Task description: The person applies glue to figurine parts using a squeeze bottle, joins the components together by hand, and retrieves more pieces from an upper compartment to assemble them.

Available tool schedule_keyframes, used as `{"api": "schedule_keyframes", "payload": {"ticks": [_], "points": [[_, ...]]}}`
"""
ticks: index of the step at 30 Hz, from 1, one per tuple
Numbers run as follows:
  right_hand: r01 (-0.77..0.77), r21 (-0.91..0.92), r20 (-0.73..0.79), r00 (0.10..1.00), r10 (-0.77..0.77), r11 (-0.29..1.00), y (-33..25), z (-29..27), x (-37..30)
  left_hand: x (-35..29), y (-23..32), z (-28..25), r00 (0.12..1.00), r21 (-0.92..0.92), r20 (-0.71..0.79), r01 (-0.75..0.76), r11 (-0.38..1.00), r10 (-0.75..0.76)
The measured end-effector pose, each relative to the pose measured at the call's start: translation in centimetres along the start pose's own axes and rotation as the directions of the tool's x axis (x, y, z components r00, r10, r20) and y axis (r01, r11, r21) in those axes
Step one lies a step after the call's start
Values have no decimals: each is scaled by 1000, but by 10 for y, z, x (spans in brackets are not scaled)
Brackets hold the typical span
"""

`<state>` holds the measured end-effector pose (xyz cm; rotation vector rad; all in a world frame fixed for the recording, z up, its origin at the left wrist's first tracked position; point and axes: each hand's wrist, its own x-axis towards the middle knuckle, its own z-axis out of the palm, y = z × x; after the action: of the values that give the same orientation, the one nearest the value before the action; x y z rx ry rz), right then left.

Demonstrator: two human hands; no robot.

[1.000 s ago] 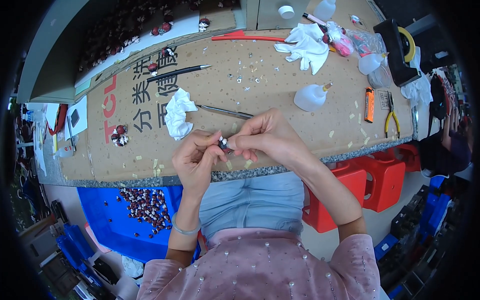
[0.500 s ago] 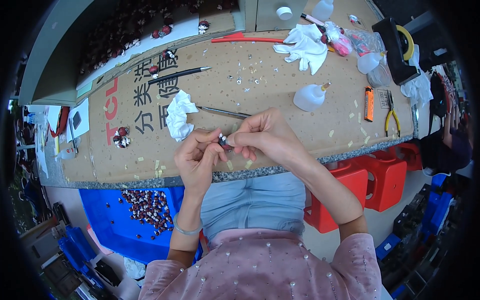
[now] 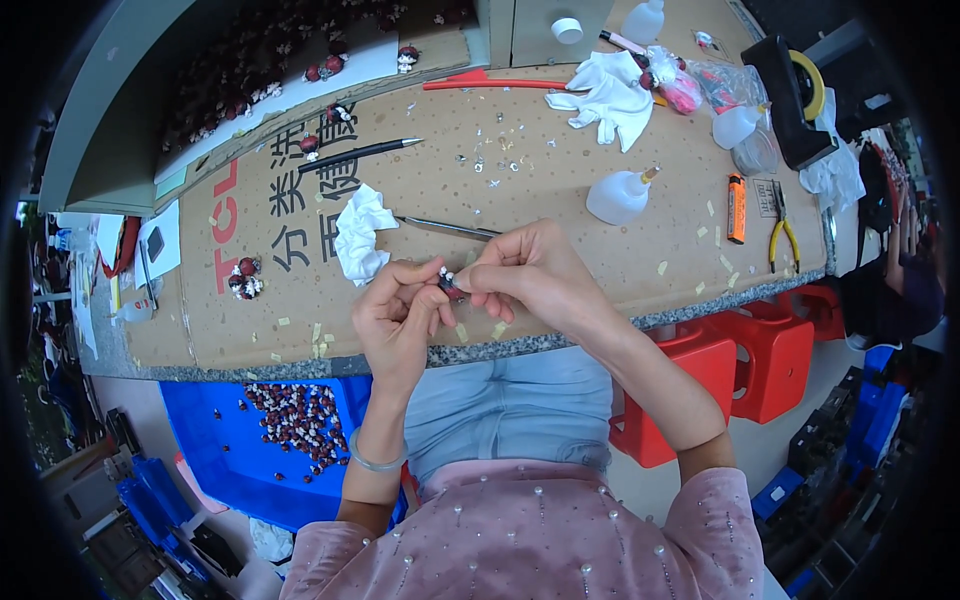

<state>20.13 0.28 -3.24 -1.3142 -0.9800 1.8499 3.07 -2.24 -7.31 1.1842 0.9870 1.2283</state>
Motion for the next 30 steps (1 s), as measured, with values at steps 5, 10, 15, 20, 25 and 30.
{"api": "schedule_keyframes", "payload": {"ticks": [5,10,15,20,25,30], "points": [[-3,1,4,1000,3,1000,1,-1,0,0,1,0,1000,-3,4,12,1000,-12],[-11,4,-6,1000,11,1000,-1,0,0,1,0,1,1000,-13,5,28,1000,-28],[-18,-3,3,1000,18,1000,-2,-1,0,1,0,1,1000,9,-3,26,1000,-26],[-16,-6,9,1000,16,1000,-2,-1,0,1,1,2,1000,5,1,22,1000,-22],[5,-4,7,1000,-5,1000,0,0,-1,1,2,1,1000,16,1,24,1000,-24],[41,-15,7,999,-41,999,4,-1,-6,-1,0,0,998,0,19,-56,998,56]]}}
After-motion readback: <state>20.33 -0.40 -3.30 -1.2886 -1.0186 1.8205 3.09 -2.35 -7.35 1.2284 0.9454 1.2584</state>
